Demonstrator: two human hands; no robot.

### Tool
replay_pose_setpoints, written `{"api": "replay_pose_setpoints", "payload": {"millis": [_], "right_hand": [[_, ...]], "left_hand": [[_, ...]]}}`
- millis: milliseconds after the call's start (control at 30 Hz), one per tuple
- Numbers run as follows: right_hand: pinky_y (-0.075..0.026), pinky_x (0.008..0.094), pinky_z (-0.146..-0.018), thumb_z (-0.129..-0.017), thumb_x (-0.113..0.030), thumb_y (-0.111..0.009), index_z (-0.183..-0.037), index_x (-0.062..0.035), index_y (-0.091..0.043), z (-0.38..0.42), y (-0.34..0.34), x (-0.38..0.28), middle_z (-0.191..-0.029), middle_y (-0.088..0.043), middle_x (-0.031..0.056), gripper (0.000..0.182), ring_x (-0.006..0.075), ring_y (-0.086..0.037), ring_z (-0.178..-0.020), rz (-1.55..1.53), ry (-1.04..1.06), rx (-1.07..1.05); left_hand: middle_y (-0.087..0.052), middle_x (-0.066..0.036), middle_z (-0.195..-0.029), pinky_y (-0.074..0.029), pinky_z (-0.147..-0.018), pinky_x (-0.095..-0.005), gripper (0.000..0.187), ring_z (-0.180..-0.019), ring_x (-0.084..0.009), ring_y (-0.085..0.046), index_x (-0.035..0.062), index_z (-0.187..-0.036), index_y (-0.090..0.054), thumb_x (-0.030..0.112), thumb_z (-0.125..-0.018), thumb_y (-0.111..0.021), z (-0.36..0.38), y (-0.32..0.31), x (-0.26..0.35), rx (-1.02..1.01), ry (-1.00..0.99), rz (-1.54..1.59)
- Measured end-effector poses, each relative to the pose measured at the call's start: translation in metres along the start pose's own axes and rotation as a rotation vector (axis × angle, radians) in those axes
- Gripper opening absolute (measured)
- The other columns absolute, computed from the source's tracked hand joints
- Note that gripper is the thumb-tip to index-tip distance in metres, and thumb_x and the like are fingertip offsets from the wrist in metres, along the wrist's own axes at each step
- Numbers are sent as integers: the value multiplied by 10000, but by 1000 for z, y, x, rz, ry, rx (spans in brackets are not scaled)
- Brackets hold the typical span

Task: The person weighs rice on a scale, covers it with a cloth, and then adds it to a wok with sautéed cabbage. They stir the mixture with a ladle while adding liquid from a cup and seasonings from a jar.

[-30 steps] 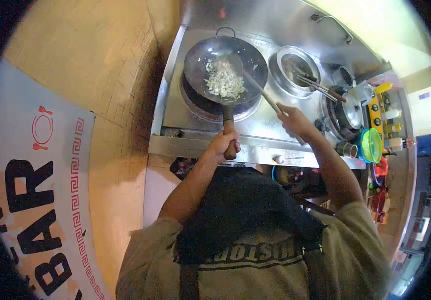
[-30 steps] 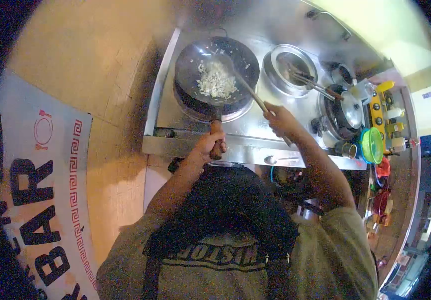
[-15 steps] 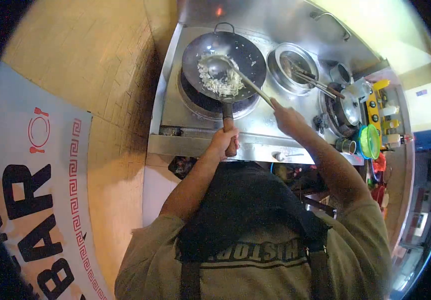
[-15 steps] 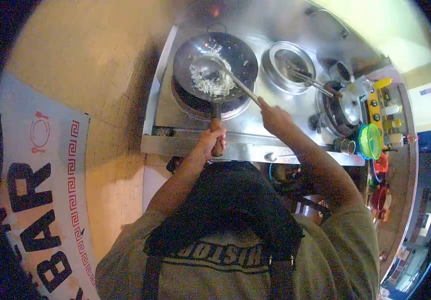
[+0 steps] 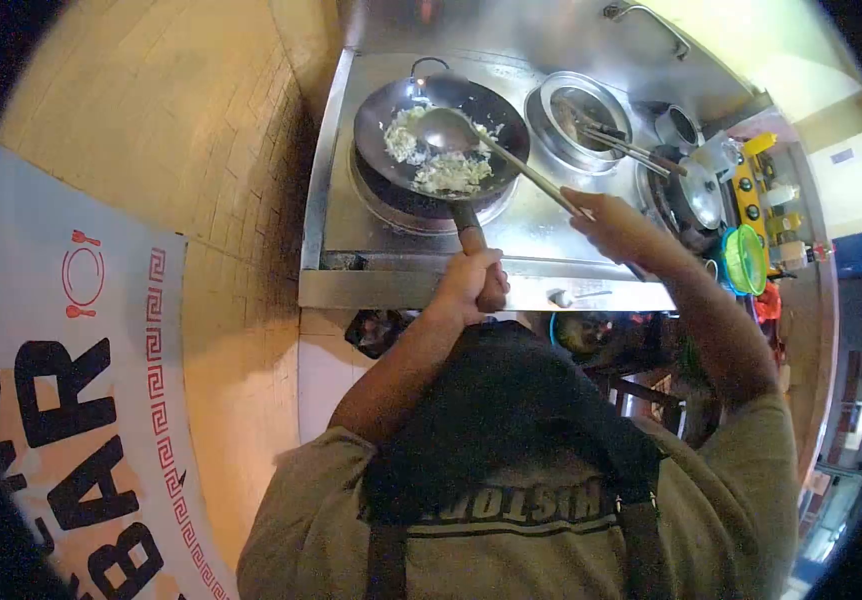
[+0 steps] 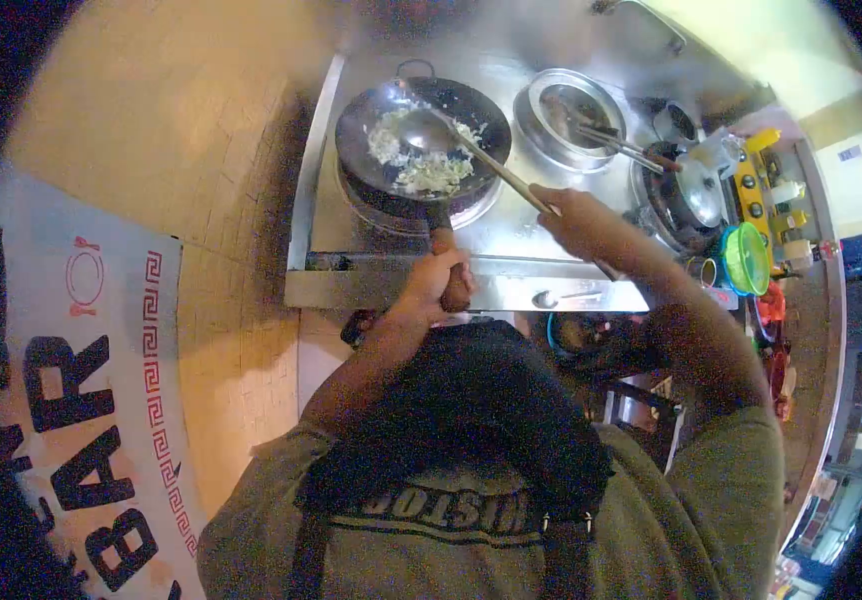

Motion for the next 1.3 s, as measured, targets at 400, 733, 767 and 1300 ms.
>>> {"api": "replay_pose_setpoints", "payload": {"millis": [400, 733, 767, 1300], "right_hand": [[-500, 518, -689, -881, -147, -492, -1426, -151, -299, -25, -33, -3, -809, -634, 256, 578, 403, -645, -755, 391, -119, 66], [-499, 489, -621, -892, -104, -456, -1456, -123, -195, -83, -78, -20, -833, -626, 258, 622, 415, -631, -711, 260, 25, 62], [-504, 481, -605, -895, -109, -458, -1461, -116, -175, -59, -78, -17, -809, -621, 261, 633, 409, -634, -693, 314, 91, 34], [-549, 386, -618, -860, -54, -480, -1436, -271, -310, 25, 49, 31, -974, -597, 205, 639, 322, -637, -758, 903, -61, 82]], "left_hand": [[-510, -17, -629, -476, -462, -316, 147, -479, -137, -506, 79, -752, -512, 125, -832, -626, -24, 29, 5, -71, -62, -86], [-510, -10, -627, -468, -456, -316, 142, -493, -140, -511, 88, -788, -504, 158, -857, -608, -44, 55, 8, -101, -40, -117], [-509, -10, -618, -468, -456, -316, 147, -487, -141, -509, 89, -785, -505, 163, -854, -611, -44, 56, 6, -94, -36, -124], [-509, -31, -646, -490, -516, -308, 149, -515, -142, -521, 57, -775, -520, 153, -840, -613, -24, 29, -3, -165, 26, -33]]}}
Point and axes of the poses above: each hand's wrist, its own z-axis away from the middle knuckle, its own y-axis out of the back of the hand, x = y × z, the point moved 5 cm from there along -z, towards the middle knuckle
